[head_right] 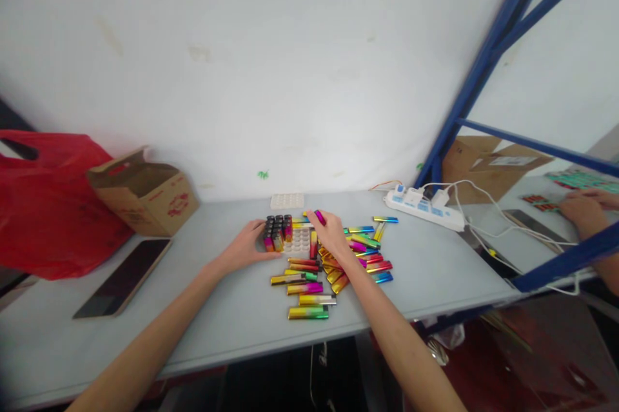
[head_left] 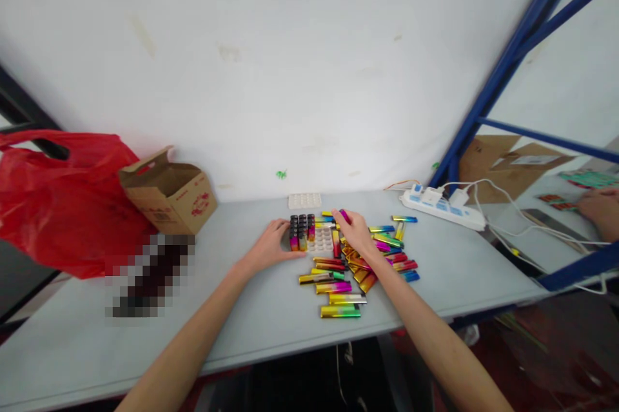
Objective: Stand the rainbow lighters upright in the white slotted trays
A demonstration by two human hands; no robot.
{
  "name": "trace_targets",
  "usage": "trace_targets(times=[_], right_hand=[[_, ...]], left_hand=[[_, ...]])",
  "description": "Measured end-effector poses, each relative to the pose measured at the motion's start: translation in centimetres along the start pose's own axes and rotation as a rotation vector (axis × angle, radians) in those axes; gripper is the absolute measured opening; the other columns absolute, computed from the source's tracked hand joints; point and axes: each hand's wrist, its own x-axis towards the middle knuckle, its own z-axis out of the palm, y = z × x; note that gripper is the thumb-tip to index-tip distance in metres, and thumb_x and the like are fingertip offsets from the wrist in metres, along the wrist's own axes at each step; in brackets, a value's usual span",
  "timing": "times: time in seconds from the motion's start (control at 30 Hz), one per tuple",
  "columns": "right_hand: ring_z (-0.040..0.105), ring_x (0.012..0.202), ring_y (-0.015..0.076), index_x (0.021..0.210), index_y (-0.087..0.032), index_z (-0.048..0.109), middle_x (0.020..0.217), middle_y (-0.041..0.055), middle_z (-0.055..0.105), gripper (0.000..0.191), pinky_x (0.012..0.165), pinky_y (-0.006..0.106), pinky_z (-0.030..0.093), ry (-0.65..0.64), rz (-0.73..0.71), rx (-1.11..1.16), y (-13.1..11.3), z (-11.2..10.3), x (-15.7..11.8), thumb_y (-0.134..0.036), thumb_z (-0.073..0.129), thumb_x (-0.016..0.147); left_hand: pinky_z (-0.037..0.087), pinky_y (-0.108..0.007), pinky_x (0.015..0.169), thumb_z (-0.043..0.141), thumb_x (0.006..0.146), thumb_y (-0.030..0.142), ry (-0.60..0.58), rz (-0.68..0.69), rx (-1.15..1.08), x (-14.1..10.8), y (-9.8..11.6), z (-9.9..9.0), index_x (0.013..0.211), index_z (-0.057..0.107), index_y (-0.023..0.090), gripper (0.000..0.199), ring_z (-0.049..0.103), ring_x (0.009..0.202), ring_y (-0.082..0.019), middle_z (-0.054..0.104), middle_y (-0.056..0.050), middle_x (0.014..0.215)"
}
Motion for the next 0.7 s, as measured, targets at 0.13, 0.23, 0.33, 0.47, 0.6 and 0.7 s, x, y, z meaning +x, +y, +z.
trace_targets(times=[0.13,0.23,0.33,0.47,0.6,0.7], right_hand=[[0.039,0.057,0.0147,0.058,-0.026,0.039,0.053,-0.0041,0.039,0.053,0.057,0.028,0.029,0.041,0.007,-0.073,-0.3,0.1,-0.2,-0.064,0.046,0.094],[0.044,0.059,0.0162,0.062,-0.025,0.045,0.056,-0.0022,0.05,0.047,0.059,0.029,0.032,0.043,-0.019,-0.116,-0.5,0.3,-0.5,-0.058,0.045,0.095],[0.05,0.063,0.0182,0.075,-0.026,0.051,0.063,-0.0017,0.057,0.042,0.063,0.03,0.036,0.022,-0.048,-0.147,-1.0,0.2,-0.7,-0.059,0.045,0.1],[0.06,0.071,0.0201,0.085,-0.026,0.051,0.071,-0.0006,0.061,0.04,0.071,0.03,0.043,-0.154,-0.159,-0.162,-1.8,-0.2,-0.9,-0.054,0.035,0.11],[0.064,0.084,0.0211,0.083,-0.024,0.055,0.086,0.005,0.068,0.045,0.08,0.031,0.047,-0.226,-0.338,-0.292,-2.4,-0.3,-1.0,-0.053,0.036,0.113],[0.063,0.073,0.0204,0.082,-0.024,0.058,0.075,0.0025,0.067,0.048,0.074,0.031,0.045,-0.263,-0.315,-0.359,-2.2,0.0,-1.2,-0.056,0.04,0.113]], left_hand=[[0.053,-0.06,0.112,0.088,0.069,0.069,-0.001,0.0,-0.001,0.0,0.0,0.1,0.128,0.07,0.023,0.077,0.065,0.124,-0.043,0.068,-0.018,0.131],[0.054,-0.061,0.11,0.087,0.069,0.072,0.008,0.002,0.006,0.0,0.0,0.1,0.126,0.07,0.021,0.078,0.065,0.123,-0.043,0.069,-0.017,0.129],[0.054,-0.059,0.11,0.086,0.07,0.074,0.006,0.011,0.014,0.0,0.1,0.0,0.127,0.07,0.02,0.08,0.066,0.122,-0.042,0.069,-0.017,0.13],[0.054,-0.054,0.112,0.087,0.07,0.074,0.001,0.016,0.016,0.0,0.3,-0.2,0.129,0.07,0.02,0.081,0.067,0.122,-0.041,0.07,-0.016,0.129],[0.054,-0.057,0.112,0.087,0.069,0.074,-0.001,0.008,0.008,0.0,0.2,-0.1,0.13,0.069,0.02,0.083,0.066,0.124,-0.041,0.07,-0.018,0.131],[0.053,-0.058,0.112,0.087,0.068,0.075,0.005,0.003,0.006,0.0,0.1,0.0,0.129,0.069,0.02,0.084,0.066,0.124,-0.041,0.069,-0.018,0.131]])
